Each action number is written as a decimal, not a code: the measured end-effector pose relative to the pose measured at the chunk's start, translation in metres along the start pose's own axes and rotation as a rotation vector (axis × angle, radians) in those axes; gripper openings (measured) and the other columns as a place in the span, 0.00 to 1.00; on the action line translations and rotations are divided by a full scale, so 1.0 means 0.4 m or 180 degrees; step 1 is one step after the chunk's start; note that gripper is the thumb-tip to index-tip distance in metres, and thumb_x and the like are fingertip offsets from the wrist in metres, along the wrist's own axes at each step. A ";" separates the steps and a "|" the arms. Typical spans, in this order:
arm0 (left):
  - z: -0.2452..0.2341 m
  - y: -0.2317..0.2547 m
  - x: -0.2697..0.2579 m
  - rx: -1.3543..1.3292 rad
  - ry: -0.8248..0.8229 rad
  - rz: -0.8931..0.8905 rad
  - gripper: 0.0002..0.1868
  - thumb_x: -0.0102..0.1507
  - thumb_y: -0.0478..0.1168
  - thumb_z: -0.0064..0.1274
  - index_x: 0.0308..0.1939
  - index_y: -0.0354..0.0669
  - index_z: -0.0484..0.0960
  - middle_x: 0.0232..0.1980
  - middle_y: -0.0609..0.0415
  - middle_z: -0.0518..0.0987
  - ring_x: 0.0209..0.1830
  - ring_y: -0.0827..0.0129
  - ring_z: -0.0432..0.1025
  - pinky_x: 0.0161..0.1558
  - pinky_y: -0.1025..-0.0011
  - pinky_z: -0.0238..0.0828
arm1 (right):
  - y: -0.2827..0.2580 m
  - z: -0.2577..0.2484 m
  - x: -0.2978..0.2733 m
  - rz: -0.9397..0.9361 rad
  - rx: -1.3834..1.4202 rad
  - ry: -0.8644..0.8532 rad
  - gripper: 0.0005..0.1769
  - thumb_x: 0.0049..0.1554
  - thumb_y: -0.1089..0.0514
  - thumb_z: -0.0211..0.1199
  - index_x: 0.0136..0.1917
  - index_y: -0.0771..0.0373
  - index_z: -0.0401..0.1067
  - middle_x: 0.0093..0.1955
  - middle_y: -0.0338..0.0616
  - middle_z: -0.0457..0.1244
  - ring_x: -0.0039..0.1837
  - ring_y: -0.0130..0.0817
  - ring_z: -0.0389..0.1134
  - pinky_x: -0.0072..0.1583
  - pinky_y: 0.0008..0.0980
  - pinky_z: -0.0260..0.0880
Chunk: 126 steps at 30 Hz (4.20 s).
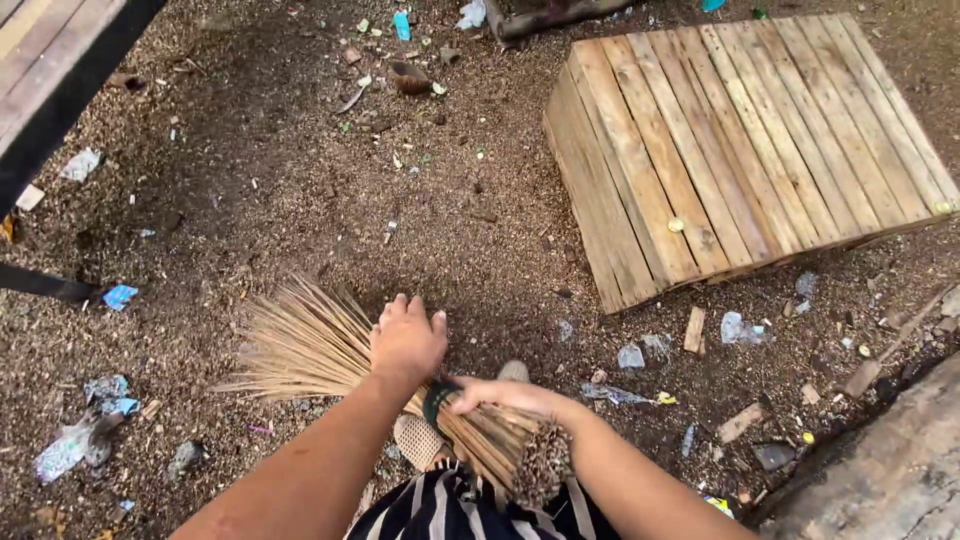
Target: Sweeping garbage and debris in an outdoor backyard area using a stick broom.
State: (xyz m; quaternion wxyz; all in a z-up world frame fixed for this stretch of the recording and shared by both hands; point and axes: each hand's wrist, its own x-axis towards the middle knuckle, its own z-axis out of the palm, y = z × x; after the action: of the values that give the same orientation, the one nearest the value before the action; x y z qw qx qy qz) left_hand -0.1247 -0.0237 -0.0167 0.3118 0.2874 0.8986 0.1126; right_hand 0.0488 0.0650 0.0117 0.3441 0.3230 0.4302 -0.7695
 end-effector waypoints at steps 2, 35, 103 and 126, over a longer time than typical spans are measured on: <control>-0.031 0.014 0.015 -0.0170 0.0495 0.0151 0.32 0.69 0.56 0.38 0.73 0.44 0.62 0.80 0.45 0.52 0.80 0.52 0.46 0.75 0.51 0.42 | -0.072 -0.001 -0.022 -0.0238 0.0399 -0.0427 0.55 0.52 0.47 0.61 0.84 0.49 0.33 0.52 0.58 0.66 0.45 0.42 0.73 0.47 0.40 0.78; -0.569 0.418 0.906 -0.0106 0.0380 -0.0042 0.35 0.68 0.55 0.40 0.76 0.44 0.56 0.83 0.47 0.45 0.84 0.53 0.37 0.77 0.52 0.40 | -1.016 -0.841 0.112 -0.0392 0.0713 0.1495 0.50 0.50 0.41 0.65 0.78 0.67 0.56 0.51 0.60 0.66 0.44 0.49 0.73 0.44 0.46 0.78; -0.881 0.432 1.529 -0.0802 0.0945 -0.1434 0.32 0.68 0.55 0.41 0.72 0.42 0.63 0.79 0.42 0.56 0.80 0.47 0.48 0.73 0.49 0.49 | -2.096 -1.146 0.536 0.0949 -0.1795 -0.0882 0.52 0.46 0.45 0.65 0.81 0.45 0.51 0.59 0.52 0.67 0.48 0.39 0.73 0.47 0.40 0.77; -0.834 0.249 1.513 -0.0500 0.0851 -0.0840 0.31 0.68 0.56 0.40 0.71 0.43 0.66 0.78 0.46 0.59 0.79 0.49 0.51 0.74 0.49 0.48 | -1.768 -0.884 0.595 0.0554 -0.1263 -0.1208 0.56 0.48 0.44 0.64 0.85 0.51 0.45 0.61 0.59 0.64 0.53 0.41 0.68 0.59 0.43 0.66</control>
State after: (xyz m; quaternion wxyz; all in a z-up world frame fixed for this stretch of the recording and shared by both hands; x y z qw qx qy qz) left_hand -0.6765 0.4044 -0.0185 0.2233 0.1244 0.9503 0.1775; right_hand -0.5833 0.5958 -0.0150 0.5397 0.1353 0.4710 -0.6845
